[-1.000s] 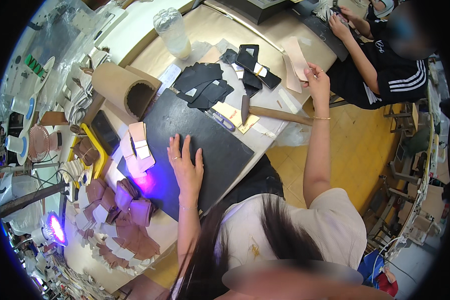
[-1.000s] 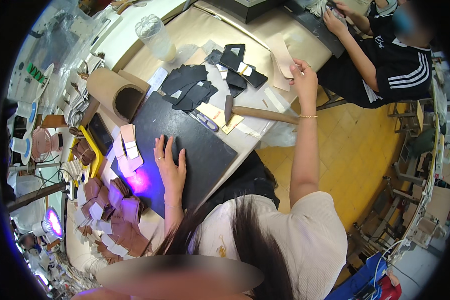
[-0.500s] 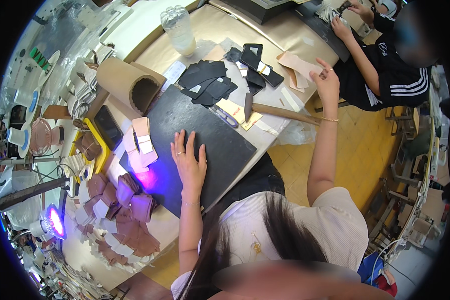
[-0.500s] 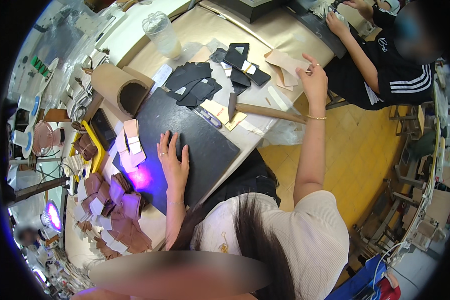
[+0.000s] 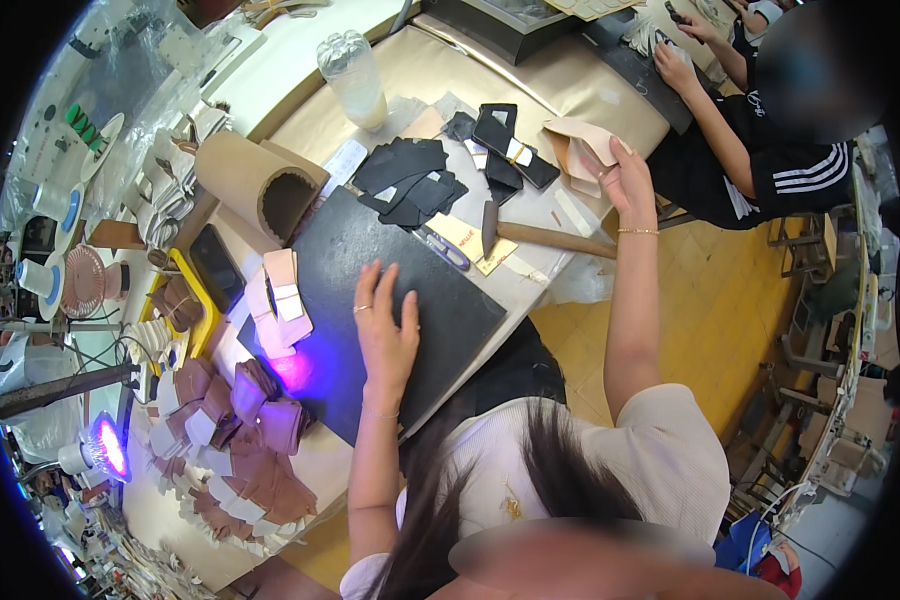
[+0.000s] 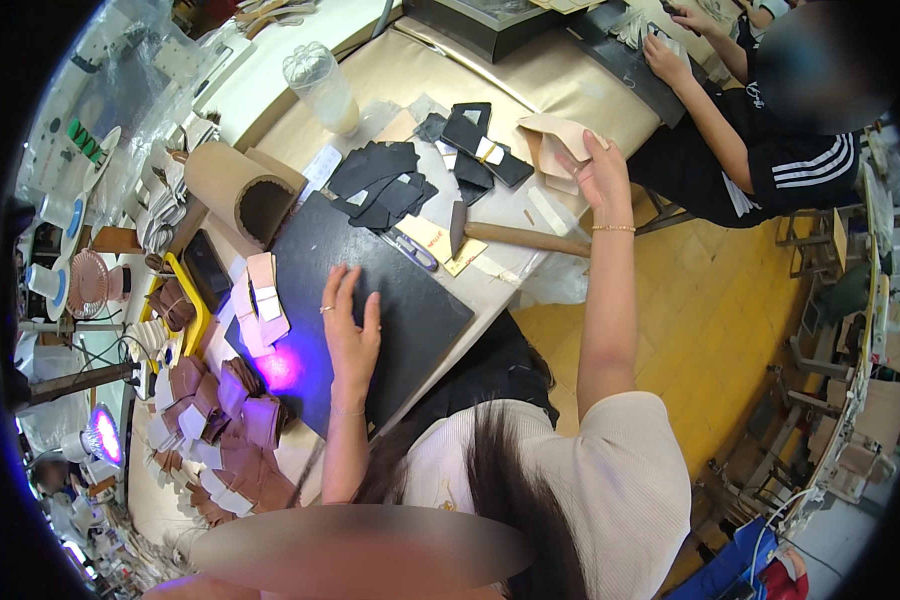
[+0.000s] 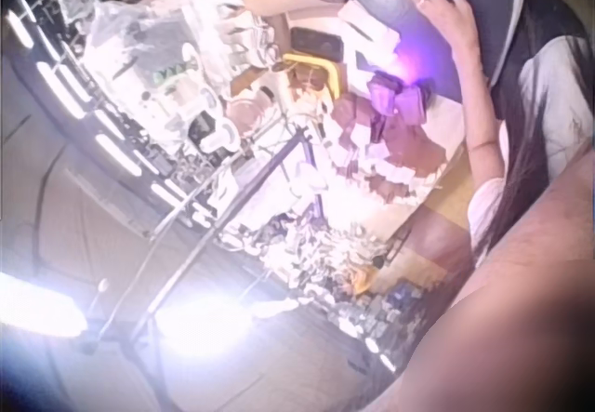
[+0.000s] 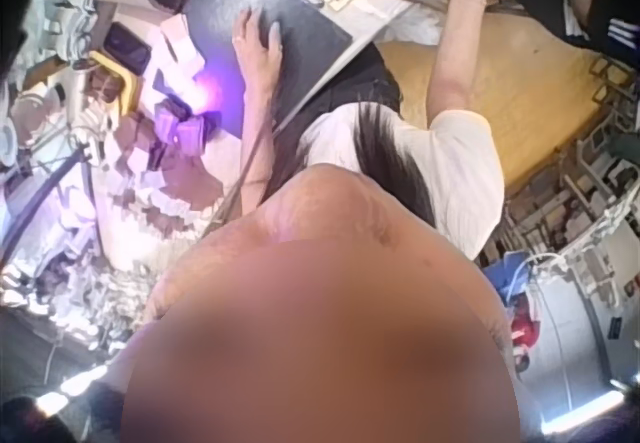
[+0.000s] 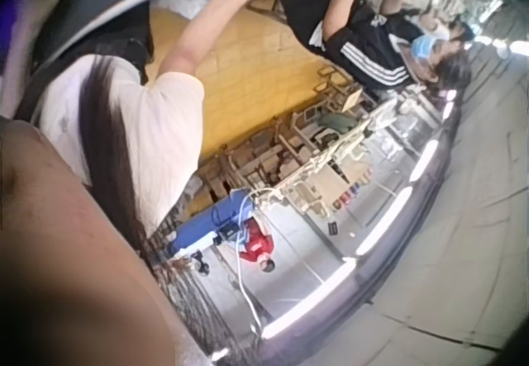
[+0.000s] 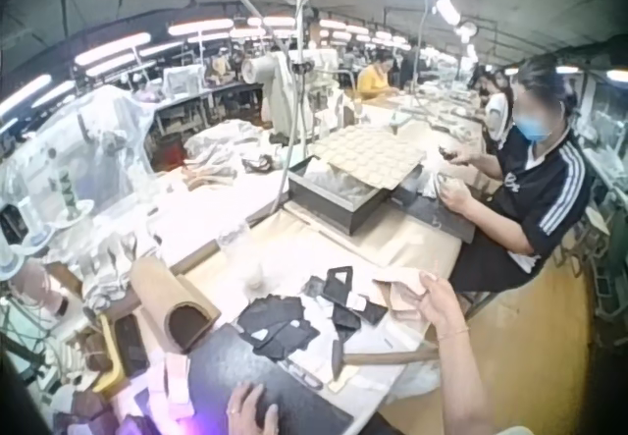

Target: The person assembles small leather components by hand, aligning black and tan pieces on a work surface, pressing them together, and stacking the finished units. The person repeatedly picks up pieces, aligns edges, and places completed assemblies aside.

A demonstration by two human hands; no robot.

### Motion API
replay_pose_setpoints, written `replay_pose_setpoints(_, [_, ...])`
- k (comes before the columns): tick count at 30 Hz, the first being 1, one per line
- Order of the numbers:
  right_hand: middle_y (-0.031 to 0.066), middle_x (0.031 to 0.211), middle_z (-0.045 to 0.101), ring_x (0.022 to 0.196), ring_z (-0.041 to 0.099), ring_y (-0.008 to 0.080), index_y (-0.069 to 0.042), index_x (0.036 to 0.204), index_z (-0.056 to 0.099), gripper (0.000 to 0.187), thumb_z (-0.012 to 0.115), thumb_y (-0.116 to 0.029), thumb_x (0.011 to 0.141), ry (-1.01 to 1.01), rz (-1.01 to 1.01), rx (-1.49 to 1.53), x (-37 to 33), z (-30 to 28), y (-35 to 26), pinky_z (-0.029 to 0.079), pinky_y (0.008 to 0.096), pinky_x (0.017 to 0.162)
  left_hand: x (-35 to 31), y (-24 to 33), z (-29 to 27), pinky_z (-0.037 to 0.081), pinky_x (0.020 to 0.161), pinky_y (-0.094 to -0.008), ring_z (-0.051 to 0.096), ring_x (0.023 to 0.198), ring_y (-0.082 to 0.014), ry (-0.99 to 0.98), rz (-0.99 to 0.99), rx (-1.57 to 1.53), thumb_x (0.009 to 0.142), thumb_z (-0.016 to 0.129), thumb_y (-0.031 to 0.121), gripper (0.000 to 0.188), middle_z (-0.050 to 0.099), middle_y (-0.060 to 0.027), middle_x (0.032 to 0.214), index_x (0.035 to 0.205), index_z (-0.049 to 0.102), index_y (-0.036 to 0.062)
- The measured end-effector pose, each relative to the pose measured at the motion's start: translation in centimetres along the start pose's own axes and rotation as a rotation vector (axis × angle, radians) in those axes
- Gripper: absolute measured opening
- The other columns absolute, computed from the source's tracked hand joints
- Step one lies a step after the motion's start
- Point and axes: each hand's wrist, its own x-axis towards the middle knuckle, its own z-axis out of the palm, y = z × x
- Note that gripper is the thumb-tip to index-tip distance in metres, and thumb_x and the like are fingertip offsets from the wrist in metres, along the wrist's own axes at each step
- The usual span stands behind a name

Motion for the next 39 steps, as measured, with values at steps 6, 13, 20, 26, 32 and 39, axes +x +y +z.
replay_pose_setpoints(6, [0.0079, 0.112, 0.069, 0.133, 0.049, 0.0311, -0.012, 0.102, 0.067, 0.012, 0.057, -0.019, 0.100, -0.139, 0.058, 0.391, 0.0, -1.0, -0.2, 0.026, 0.0683, 0.110, 5.1, 6.0, 4.5, 0.038, 0.107, -0.0453, 0.048, 0.130, -0.0378, -0.194, 0.392, -0.064, 0.090, 0.065, 0.011, 0.037, 0.051, -0.0180, 0.137, 0.126, 0.060, 0.0046])
replay_pose_setpoints(13, [0.0008, 0.098, 0.068, 0.096, 0.067, 0.0147, -0.013, 0.109, 0.054, 0.018, 0.066, -0.013, 0.095, -0.421, -0.105, 0.182, -4.5, 1.3, -3.5, 0.055, 0.0363, 0.087, 8.1, 9.2, 5.8, 0.048, 0.097, -0.0360, 0.059, 0.119, -0.0293, -0.372, -0.046, -0.668, 0.098, 0.060, 0.027, 0.041, 0.056, -0.0175, 0.133, 0.129, 0.057, 0.0005])
replay_pose_setpoints(20, [-0.0010, 0.087, 0.065, 0.076, 0.060, 0.0020, -0.009, 0.107, 0.052, 0.025, 0.071, -0.017, 0.092, -0.716, 0.004, -0.133, -9.8, 6.4, -2.7, 0.043, 0.0145, 0.067, 7.3, 7.7, 3.0, 0.059, 0.083, -0.0362, 0.068, 0.103, -0.0259, -0.448, -0.558, -1.431, 0.100, 0.057, 0.024, 0.039, 0.064, -0.0204, 0.116, 0.124, 0.056, -0.0075])
replay_pose_setpoints(26, [0.0031, 0.096, 0.065, 0.082, 0.060, 0.0092, -0.004, 0.109, 0.057, 0.026, 0.072, -0.008, 0.088, -0.489, -0.496, -0.529, -13.7, 12.0, 0.8, 0.047, 0.0230, 0.074, 4.4, 6.3, -1.1, 0.057, 0.068, -0.0241, 0.072, 0.087, -0.0192, -0.100, -0.485, -1.120, 0.095, 0.063, 0.009, 0.030, 0.071, -0.0137, 0.101, 0.121, 0.059, -0.0045])
replay_pose_setpoints(32, [0.0077, 0.095, 0.067, 0.079, 0.060, 0.0131, 0.000, 0.097, 0.068, 0.011, 0.070, -0.003, 0.087, -0.821, -0.546, -0.750, -20.8, 16.5, 4.4, 0.048, 0.0256, 0.070, 0.9, 5.8, -2.6, 0.053, 0.059, -0.0233, 0.070, 0.076, -0.0123, 0.148, -0.277, -0.654, 0.093, 0.067, 0.008, 0.036, 0.073, -0.0105, 0.095, 0.129, 0.062, 0.0024])
replay_pose_setpoints(39, [0.0090, 0.083, 0.068, 0.075, 0.065, 0.0200, 0.000, 0.089, 0.070, 0.008, 0.073, -0.004, 0.083, -0.809, -0.502, -0.752, -22.1, 18.9, 4.9, 0.050, 0.0293, 0.065, -0.2, 4.9, -3.5, 0.055, 0.065, -0.0310, 0.072, 0.078, -0.0244, 0.325, 0.109, -0.110, 0.085, 0.070, 0.001, 0.043, 0.072, -0.0165, 0.100, 0.127, 0.064, 0.0065])
